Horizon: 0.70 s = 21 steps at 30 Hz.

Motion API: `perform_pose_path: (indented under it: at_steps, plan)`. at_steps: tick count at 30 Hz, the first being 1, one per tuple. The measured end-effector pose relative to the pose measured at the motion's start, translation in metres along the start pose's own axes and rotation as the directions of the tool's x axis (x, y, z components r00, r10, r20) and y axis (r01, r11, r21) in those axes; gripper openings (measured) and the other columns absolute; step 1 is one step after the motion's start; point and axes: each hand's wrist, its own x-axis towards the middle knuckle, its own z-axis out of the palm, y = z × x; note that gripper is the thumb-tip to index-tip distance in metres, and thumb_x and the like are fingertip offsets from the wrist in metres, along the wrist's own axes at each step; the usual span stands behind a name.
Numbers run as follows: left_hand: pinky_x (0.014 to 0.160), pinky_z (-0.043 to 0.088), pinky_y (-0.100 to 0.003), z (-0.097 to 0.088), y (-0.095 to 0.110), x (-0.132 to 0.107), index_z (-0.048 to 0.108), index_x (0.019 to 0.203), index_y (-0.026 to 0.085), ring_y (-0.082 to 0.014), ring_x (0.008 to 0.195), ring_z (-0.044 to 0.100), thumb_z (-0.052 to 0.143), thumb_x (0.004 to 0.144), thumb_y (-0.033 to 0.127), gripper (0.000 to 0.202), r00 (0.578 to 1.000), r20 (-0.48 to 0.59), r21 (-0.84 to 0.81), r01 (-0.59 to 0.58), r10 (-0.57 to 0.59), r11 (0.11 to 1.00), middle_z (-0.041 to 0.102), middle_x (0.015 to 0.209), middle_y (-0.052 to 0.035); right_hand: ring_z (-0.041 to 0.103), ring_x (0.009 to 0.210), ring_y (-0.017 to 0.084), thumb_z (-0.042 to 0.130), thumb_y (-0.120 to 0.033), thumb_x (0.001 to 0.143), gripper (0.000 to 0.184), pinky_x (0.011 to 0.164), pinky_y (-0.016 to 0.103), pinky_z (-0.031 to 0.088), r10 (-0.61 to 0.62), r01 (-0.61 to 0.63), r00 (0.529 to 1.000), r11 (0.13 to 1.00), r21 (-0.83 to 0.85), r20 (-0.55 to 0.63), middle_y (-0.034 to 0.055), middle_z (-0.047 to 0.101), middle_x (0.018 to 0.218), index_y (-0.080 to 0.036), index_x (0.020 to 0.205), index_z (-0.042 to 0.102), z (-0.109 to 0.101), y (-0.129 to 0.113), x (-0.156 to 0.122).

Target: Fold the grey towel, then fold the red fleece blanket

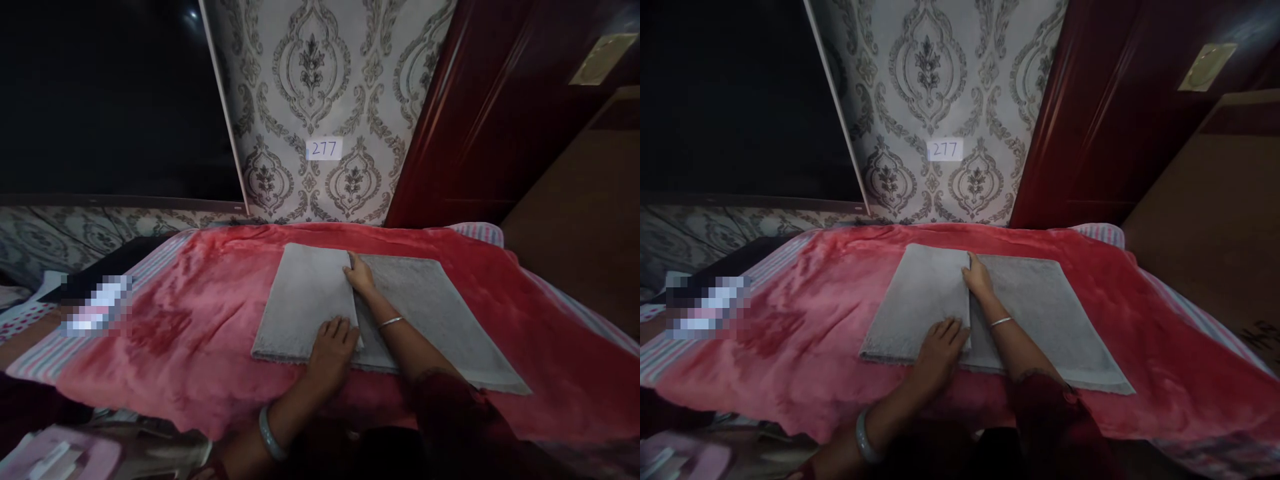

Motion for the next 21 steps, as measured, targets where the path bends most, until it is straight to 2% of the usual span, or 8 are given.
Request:
perform_pose_path:
  at_steps: [4,6,8,10,13,16,19,21]
  plan:
    - [0.11,0.046,-0.049,0.006,0.001,0.0,0.06,0.137,0.018,-0.0308,0.137,0.052,0.049,0.097,0.013,0.042,1.0,-0.005,0.04,-0.018,0.018,0.999,0.06,0.143,-0.0156,0.062,0.123,0.027,0.051,-0.019,0.093,0.061,0.104,0.034,0.047,0.025,-0.019,0.998,0.995,-0.095,0.062,0.0145,0.065,0.136,-0.015,0.154,0.044,-0.007,-0.011,-0.003]
    - [0.111,0.046,-0.048,0.006,0.0,0.0,0.06,0.138,0.018,-0.0302,0.137,0.052,0.049,0.097,0.014,0.042,1.0,-0.008,0.038,-0.019,0.019,0.999,0.06,0.144,-0.0154,0.06,0.126,0.029,0.051,-0.02,0.094,0.06,0.104,0.038,0.047,0.018,-0.009,0.999,0.985,-0.174,0.049,0.018,0.062,0.138,-0.013,0.153,0.044,-0.011,-0.018,-0.006]
    - [0.111,0.045,-0.048,0.003,0.0,-0.001,0.058,0.138,0.018,-0.0303,0.137,0.052,0.048,0.097,0.014,0.043,1.0,-0.005,0.038,-0.027,0.027,0.999,0.06,0.144,-0.0154,0.049,0.138,0.033,0.052,-0.028,0.096,0.061,0.109,0.044,0.043,-0.046,0.039,0.999,0.966,-0.255,-0.02,0.0211,0.051,0.151,-0.013,0.155,0.041,-0.011,-0.024,-0.008]
    - [0.112,0.044,-0.048,0.001,0.0,-0.001,0.057,0.14,0.018,-0.0303,0.139,0.051,0.048,0.097,0.014,0.044,0.999,0.002,0.04,-0.042,0.042,0.998,0.058,0.146,-0.0157,0.029,0.151,0.034,0.05,-0.038,0.099,0.066,0.116,0.052,0.033,-0.163,0.14,0.985,0.939,-0.314,-0.049,0.02,0.033,0.163,-0.015,0.159,0.034,-0.008,-0.026,-0.01]
    - [0.113,0.043,-0.049,0.0,0.003,-0.001,0.055,0.142,0.018,-0.03,0.142,0.048,0.046,0.098,0.014,0.045,0.999,0.028,0.033,-0.047,0.046,0.998,0.055,0.149,-0.017,0.015,0.156,0.029,0.038,-0.048,0.104,0.067,0.122,0.056,0.021,-0.23,0.262,0.964,0.906,-0.332,0.133,0.016,0.021,0.168,-0.017,0.162,0.026,0.002,-0.02,-0.011]
    - [0.116,0.041,-0.052,-0.001,0.007,-0.002,0.053,0.144,0.015,-0.0314,0.144,0.044,0.045,0.1,0.019,0.045,0.997,0.071,-0.002,-0.028,0.029,1.0,0.05,0.152,-0.0192,0.016,0.156,0.028,0.031,-0.051,0.105,0.067,0.122,0.056,0.02,-0.156,0.258,0.94,0.907,-0.334,0.302,0.0159,0.017,0.169,-0.015,0.162,0.025,0.01,-0.013,-0.007]
    - [0.119,0.036,-0.054,-0.013,0.004,-0.009,0.05,0.147,0.018,-0.0318,0.148,0.039,0.053,0.099,0.035,0.051,0.993,0.094,-0.129,-0.064,0.076,0.99,0.045,0.157,-0.0175,0.019,0.155,0.03,0.035,-0.05,0.105,0.064,0.119,0.057,0.025,-0.145,0.261,0.936,0.899,-0.353,0.321,0.0156,0.019,0.169,-0.017,0.159,0.032,0.009,-0.01,0.002]
    - [0.121,0.032,-0.056,-0.029,-0.01,-0.017,0.052,0.145,0.023,-0.0298,0.148,0.038,0.054,0.098,0.037,0.049,0.993,0.065,-0.218,-0.084,0.1,0.972,0.046,0.158,-0.0128,0.031,0.151,0.031,0.039,-0.046,0.104,0.055,0.116,0.055,0.032,-0.178,0.285,0.936,0.887,-0.362,0.302,0.0167,0.033,0.164,-0.018,0.151,0.046,0.004,-0.012,0.01]
